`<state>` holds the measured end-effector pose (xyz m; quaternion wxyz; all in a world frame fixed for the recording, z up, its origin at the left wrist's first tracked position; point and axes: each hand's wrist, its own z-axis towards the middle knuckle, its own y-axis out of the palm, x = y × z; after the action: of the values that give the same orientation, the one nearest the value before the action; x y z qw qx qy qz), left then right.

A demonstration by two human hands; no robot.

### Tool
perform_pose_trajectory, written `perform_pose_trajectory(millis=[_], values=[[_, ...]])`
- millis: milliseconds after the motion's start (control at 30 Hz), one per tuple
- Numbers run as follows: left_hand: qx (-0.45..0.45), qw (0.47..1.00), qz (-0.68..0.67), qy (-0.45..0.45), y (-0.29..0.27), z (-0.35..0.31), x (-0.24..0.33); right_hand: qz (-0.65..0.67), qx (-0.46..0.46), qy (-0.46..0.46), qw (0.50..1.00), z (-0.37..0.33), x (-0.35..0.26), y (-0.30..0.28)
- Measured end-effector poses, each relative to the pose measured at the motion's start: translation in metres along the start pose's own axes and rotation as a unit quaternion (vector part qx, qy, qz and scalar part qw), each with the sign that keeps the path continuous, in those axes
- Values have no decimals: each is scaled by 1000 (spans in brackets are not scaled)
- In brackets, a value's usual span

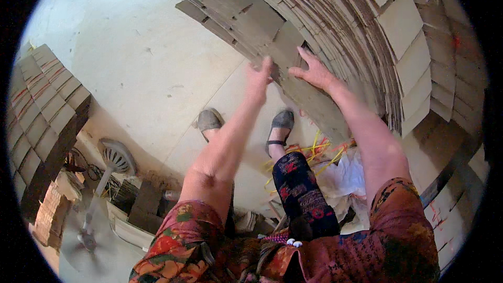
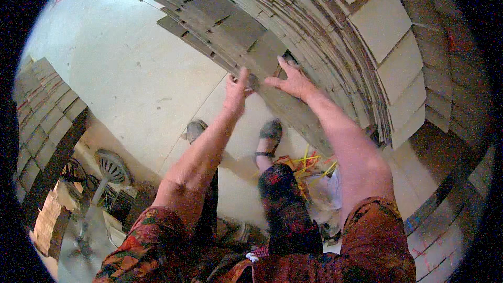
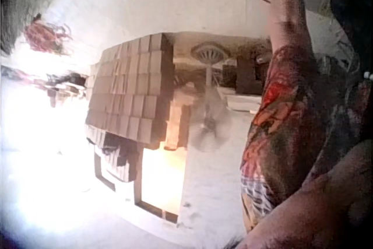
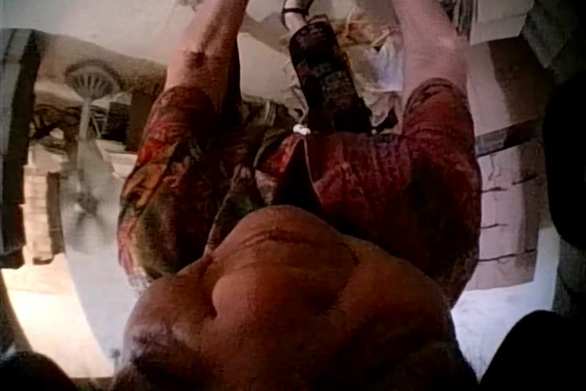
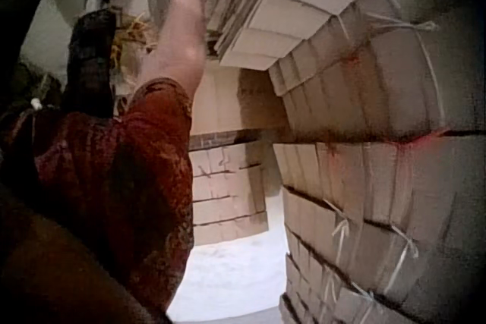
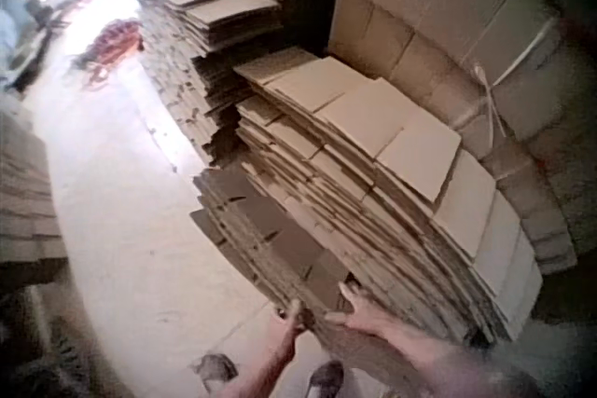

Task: The person gathers stacks of flat cardboard pieces, aligns them, and ties them into bundles using red plastic straps. They repeatedly pick up stacks, arrange them on a table, and secure them with straps.

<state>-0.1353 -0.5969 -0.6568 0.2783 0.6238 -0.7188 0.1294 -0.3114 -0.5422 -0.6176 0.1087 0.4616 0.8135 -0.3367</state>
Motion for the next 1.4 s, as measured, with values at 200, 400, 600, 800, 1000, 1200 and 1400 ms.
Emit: perform_pose_trajectory(millis=[200, 400, 600, 800, 1000, 1200, 1400], values=[[55, 997, 60, -4, -14, -28, -18, 101, -56, -65, 991, 6, 9, 13], [7, 999, 40, -29, -14, -29, -5, 141, -39, 10, 989, 20, 19, 37], [-48, 994, -58, -79, -30, -46, -10, 50, -26, -21, 998, -18, -36, 49], [-103, 987, -83, -90, -34, -151, 46, -110, 20, -35, 993, -144, -124, -10], [-118, 981, -152, -8, 33, -232, 102, -197, 166, -81, 963, -276, -208, -123], [-234, 931, -281, 6, 150, -186, 166, -268, 363, -115, 885, -266, -195, -196], [-119, 989, -12, 88, 190, -110, 171, -386, 399, 7, 832, -141, -135, -204]])
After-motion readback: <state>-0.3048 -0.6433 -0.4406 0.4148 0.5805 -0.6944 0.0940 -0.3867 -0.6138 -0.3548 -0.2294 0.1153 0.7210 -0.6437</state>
